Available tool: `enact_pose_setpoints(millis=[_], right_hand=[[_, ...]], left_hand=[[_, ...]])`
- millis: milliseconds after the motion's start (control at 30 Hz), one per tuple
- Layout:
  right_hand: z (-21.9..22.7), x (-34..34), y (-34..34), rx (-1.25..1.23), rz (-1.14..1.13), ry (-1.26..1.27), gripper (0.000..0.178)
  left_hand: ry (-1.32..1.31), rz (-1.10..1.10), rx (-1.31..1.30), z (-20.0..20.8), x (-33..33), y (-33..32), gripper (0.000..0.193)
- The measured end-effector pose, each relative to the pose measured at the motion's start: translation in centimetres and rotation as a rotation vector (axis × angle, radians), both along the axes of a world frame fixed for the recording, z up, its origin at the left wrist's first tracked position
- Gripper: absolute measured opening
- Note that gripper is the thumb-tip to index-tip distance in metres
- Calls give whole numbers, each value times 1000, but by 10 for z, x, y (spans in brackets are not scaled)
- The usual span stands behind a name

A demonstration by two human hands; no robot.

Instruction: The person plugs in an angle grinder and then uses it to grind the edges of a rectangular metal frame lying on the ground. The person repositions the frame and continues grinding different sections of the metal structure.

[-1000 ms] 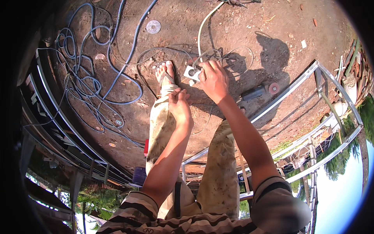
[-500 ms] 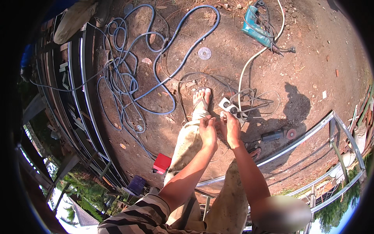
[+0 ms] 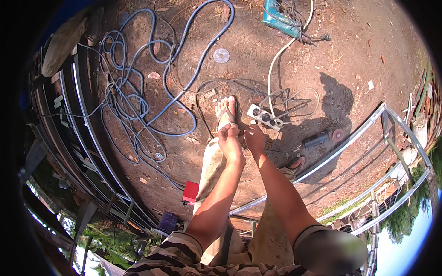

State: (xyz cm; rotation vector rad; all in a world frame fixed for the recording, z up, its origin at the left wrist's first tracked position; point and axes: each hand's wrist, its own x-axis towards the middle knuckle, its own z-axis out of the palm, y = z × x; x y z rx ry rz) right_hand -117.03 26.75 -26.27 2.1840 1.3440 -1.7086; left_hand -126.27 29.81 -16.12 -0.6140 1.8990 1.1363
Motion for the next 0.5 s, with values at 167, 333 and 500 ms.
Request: enact_pose_setpoints(millis=[167, 333, 500], right_hand=[[-18, -12, 6, 140, -185, -321, 44], [-36, -22, 28, 53, -155, -464, 48], [-47, -21, 49, 57, -7, -547, 48]], left_hand=[[-15, -22, -41, 1, 8, -2, 23], [-70, -77, -64, -11, 15, -15, 27], [-219, -230, -177, -25, 13, -24, 29]])
